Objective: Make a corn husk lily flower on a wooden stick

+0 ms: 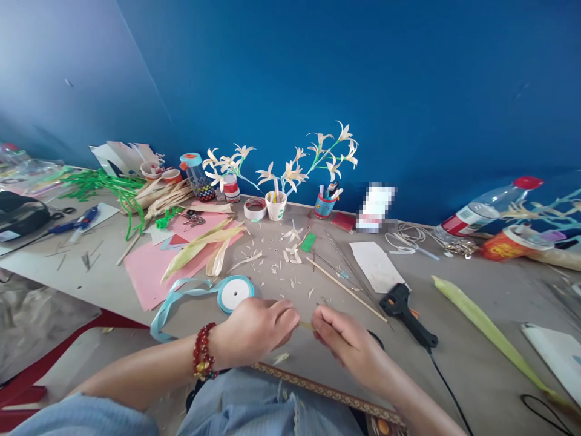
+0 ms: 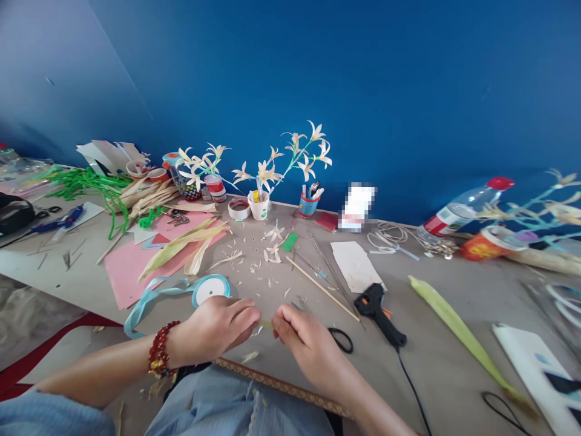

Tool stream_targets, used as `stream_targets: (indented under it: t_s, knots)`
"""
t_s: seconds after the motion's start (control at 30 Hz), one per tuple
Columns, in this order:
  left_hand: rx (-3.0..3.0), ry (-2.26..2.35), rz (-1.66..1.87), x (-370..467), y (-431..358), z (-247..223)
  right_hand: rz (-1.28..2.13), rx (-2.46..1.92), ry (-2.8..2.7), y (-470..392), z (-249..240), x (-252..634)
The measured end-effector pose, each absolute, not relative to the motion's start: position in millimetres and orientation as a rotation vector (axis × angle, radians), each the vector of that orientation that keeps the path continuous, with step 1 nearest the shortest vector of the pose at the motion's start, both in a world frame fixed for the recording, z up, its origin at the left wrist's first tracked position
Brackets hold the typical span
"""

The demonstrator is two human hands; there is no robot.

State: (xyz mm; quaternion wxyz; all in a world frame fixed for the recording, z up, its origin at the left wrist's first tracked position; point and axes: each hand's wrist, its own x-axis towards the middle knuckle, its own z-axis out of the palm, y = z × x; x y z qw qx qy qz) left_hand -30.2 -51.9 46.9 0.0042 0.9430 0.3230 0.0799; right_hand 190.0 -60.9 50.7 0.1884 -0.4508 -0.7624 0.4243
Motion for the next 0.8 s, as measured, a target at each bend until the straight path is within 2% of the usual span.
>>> stream_targets:
  t_s: [0.07,0.23,0.3,0.37,0.47,0.53,0.73,0.8]
  knots:
    - [2.989,0.994,0.190,-30.4,-51.2,46.4,1.108,-1.278,-2.193,-62.4,50.6,189.7]
    - [2.879,1.038,0.122,-31.0,-49.9,47.0,0.290,-1.179,-2.450,-67.0,44.5,183.8]
    - [2.828,1.007,0.118,-31.9,-49.8,48.7,0.189,-1.210,-2.494,-66.7,42.8,181.9]
    - [2.811,0.960,0.149,-32.7,-49.9,50.8,0.398,-1.286,-2.488,-65.3,44.3,181.8]
    - [2.794,0.961,0.237,-33.4,-50.1,53.6,0.946,-1.313,-2.362,-62.7,50.4,184.4]
    - [2.765,0.986,0.286,-33.4,-49.9,54.2,1.143,-1.291,-2.282,-62.0,53.5,186.1]
    - [2.729,1.026,0.234,-34.8,-48.4,51.7,1.040,-1.258,-2.270,-62.1,47.8,185.7]
    - [2.727,1.003,0.302,-36.2,-48.8,49.5,1.140,-1.266,-2.164,-60.9,43.1,185.2]
